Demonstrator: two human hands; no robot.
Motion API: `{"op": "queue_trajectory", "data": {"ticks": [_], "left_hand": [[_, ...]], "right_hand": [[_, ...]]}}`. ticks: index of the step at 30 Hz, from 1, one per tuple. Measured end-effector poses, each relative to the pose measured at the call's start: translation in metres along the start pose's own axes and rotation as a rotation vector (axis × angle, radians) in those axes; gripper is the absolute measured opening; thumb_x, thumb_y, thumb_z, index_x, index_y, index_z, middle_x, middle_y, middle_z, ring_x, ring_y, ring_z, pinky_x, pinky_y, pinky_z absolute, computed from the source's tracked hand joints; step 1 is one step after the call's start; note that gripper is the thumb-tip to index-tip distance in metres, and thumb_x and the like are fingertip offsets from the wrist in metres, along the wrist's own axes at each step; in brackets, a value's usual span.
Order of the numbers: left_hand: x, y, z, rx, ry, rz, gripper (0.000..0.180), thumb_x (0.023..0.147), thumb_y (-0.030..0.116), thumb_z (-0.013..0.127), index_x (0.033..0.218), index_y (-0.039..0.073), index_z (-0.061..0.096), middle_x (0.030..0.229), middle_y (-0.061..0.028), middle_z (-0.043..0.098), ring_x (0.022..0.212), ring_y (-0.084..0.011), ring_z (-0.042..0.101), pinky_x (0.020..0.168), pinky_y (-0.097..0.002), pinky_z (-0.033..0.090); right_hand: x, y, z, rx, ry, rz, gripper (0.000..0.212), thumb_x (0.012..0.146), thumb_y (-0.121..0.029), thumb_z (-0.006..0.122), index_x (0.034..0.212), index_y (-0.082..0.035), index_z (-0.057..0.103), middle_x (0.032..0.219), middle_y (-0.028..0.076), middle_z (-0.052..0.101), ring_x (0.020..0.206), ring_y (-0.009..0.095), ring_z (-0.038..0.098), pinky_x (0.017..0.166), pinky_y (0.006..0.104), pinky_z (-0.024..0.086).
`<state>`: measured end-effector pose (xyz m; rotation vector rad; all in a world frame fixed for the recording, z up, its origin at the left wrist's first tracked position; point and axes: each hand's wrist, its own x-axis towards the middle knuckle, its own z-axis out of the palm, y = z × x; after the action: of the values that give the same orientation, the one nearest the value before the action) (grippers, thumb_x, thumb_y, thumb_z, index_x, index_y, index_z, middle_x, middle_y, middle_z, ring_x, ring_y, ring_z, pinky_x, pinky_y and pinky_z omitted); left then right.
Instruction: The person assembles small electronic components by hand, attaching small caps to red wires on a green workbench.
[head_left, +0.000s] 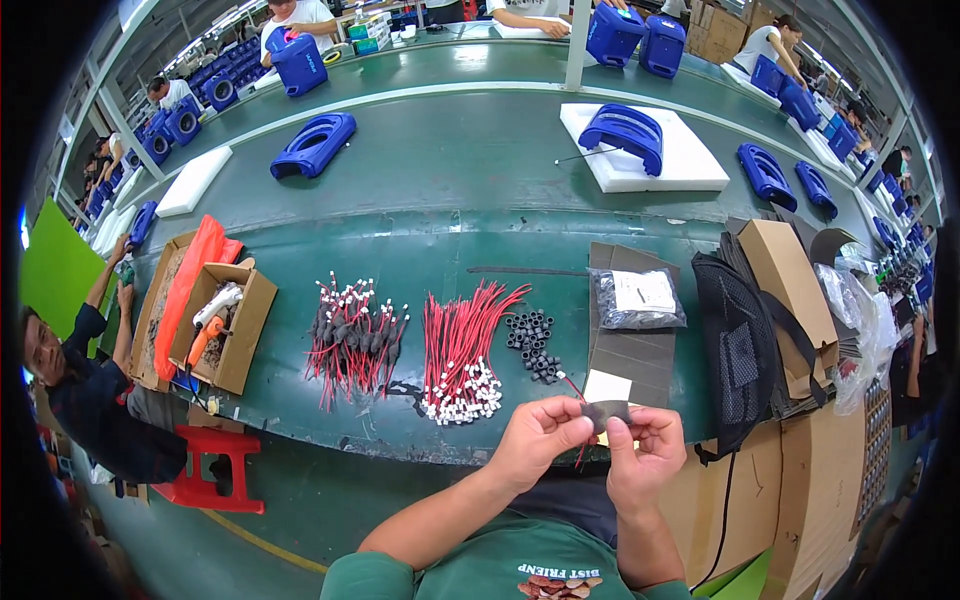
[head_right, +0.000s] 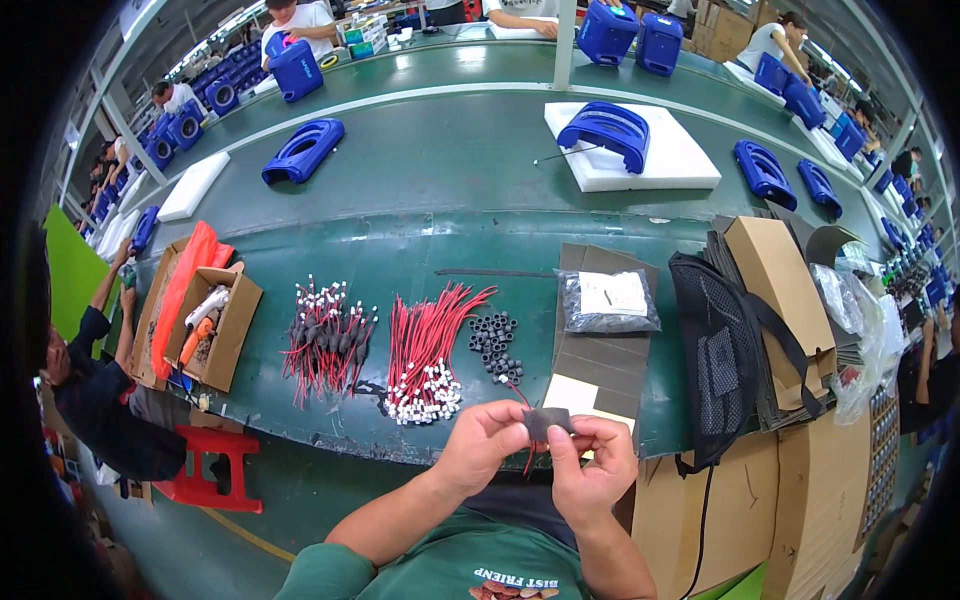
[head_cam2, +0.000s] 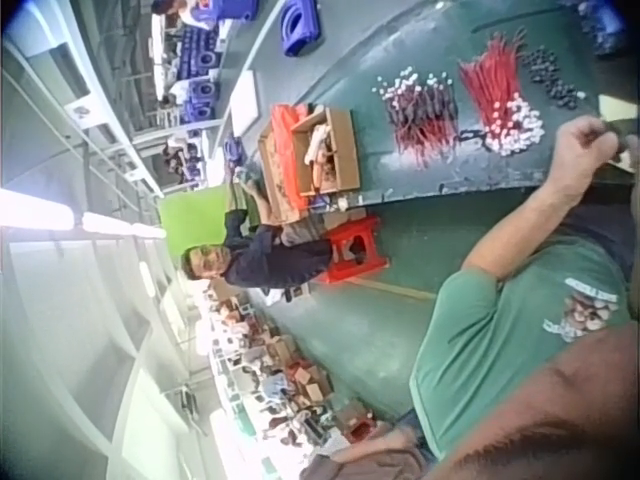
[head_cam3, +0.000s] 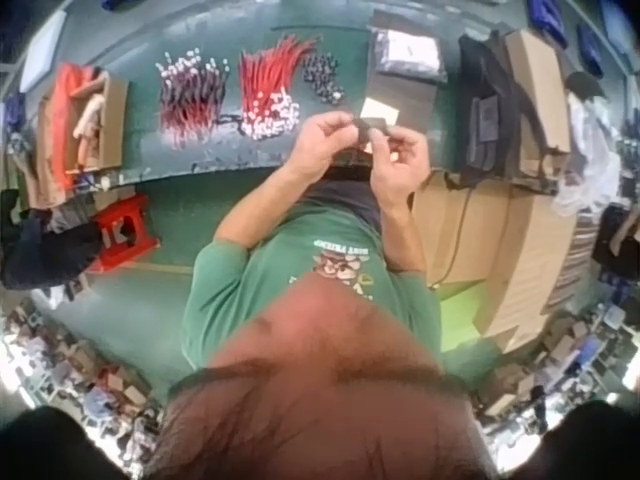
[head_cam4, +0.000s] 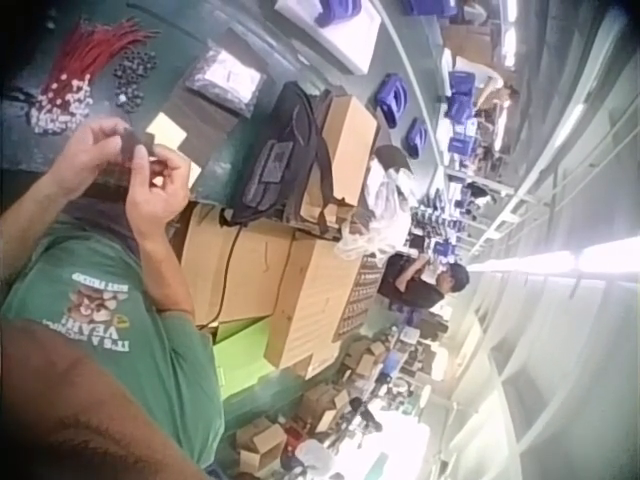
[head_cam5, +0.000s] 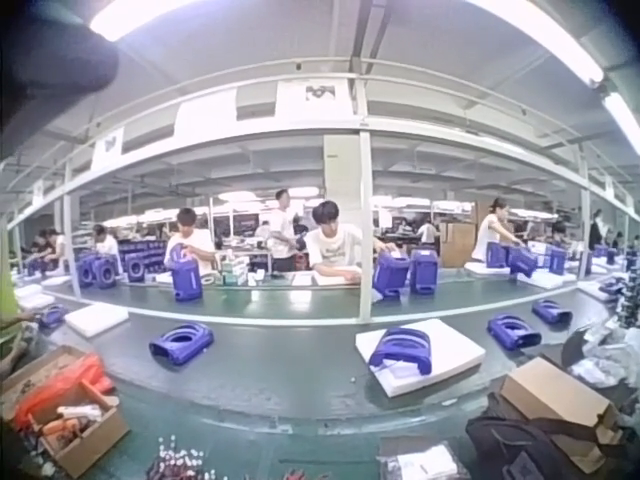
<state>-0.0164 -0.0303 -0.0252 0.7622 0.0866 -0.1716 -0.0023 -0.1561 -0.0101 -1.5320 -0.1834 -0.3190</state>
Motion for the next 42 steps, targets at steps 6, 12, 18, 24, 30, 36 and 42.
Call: {"op": "queue_trajectory", "data": {"ticks": [6, 12, 18, 24, 30, 36, 42], "left_hand": [[0.003, -0.001, -0.005, 0.172, -0.004, 0.038, 0.017, 0.086, 0.012, 0.052, 0.096, -0.002, 0.056, 0.089, -0.0065, 0.060, 0.078, -0.0118, 0.057, 0.075, -0.0258, 0.046], [0.005, -0.002, 0.001, 0.049, 0.046, 0.055, 0.018, 0.085, 0.010, 0.054, 0.098, -0.002, 0.057, 0.089, -0.0054, 0.060, 0.081, -0.0099, 0.055, 0.075, -0.0246, 0.045], [0.005, -0.002, -0.003, 0.081, 0.025, 0.124, 0.017, 0.083, 0.006, 0.057, 0.098, -0.001, 0.059, 0.091, -0.0053, 0.060, 0.080, -0.0086, 0.055, 0.074, -0.0229, 0.045], [0.010, 0.002, 0.008, 0.035, 0.076, 0.149, 0.023, 0.080, 0.003, 0.060, 0.102, -0.001, 0.055, 0.092, -0.0062, 0.059, 0.083, -0.0087, 0.055, 0.075, -0.0218, 0.046], [0.014, -0.004, -0.001, -0.025, 0.077, 0.104, 0.021, 0.079, 0.003, 0.061, 0.099, 0.000, 0.053, 0.092, -0.0050, 0.058, 0.082, -0.0086, 0.055, 0.075, -0.0220, 0.045], [0.012, -0.004, 0.002, -0.010, 0.098, 0.116, 0.015, 0.082, 0.007, 0.059, 0.096, 0.001, 0.056, 0.090, -0.0024, 0.057, 0.084, -0.0077, 0.051, 0.077, -0.0228, 0.042], [0.011, -0.003, 0.010, 0.108, 0.094, 0.116, 0.020, 0.086, 0.010, 0.052, 0.103, -0.001, 0.055, 0.092, -0.0032, 0.056, 0.082, -0.0073, 0.051, 0.077, -0.0228, 0.041]], "right_hand": [[0.000, -0.003, -0.001, 0.007, -0.025, 0.022, 0.019, 0.073, 0.001, 0.065, 0.086, 0.002, 0.051, 0.079, 0.009, 0.059, 0.061, 0.008, 0.055, 0.054, 0.0175, 0.044], [-0.002, 0.002, -0.002, 0.037, -0.018, 0.109, 0.015, 0.075, 0.000, 0.065, 0.084, 0.003, 0.053, 0.079, 0.009, 0.060, 0.060, 0.008, 0.055, 0.055, 0.0177, 0.045], [0.000, -0.005, 0.000, 0.079, -0.036, 0.137, 0.015, 0.075, 0.000, 0.064, 0.085, 0.004, 0.054, 0.079, 0.009, 0.060, 0.060, 0.008, 0.055, 0.054, 0.0178, 0.045], [0.000, 0.000, 0.001, 0.058, -0.048, 0.121, 0.014, 0.075, 0.000, 0.064, 0.085, 0.003, 0.054, 0.080, 0.010, 0.060, 0.059, 0.007, 0.054, 0.054, 0.0179, 0.045], [0.001, -0.002, 0.004, 0.012, -0.047, 0.047, 0.013, 0.074, 0.001, 0.064, 0.083, 0.003, 0.055, 0.080, 0.009, 0.061, 0.059, 0.007, 0.054, 0.053, 0.0180, 0.044], [0.003, 0.003, 0.003, 0.076, -0.048, 0.115, 0.011, 0.075, 0.001, 0.063, 0.082, 0.002, 0.055, 0.077, 0.008, 0.060, 0.060, 0.007, 0.054, 0.053, 0.0179, 0.044], [0.007, 0.010, 0.002, 0.062, -0.071, 0.088, 0.009, 0.075, 0.002, 0.062, 0.080, 0.002, 0.054, 0.077, 0.007, 0.057, 0.061, 0.009, 0.057, 0.051, 0.0179, 0.044]]}}
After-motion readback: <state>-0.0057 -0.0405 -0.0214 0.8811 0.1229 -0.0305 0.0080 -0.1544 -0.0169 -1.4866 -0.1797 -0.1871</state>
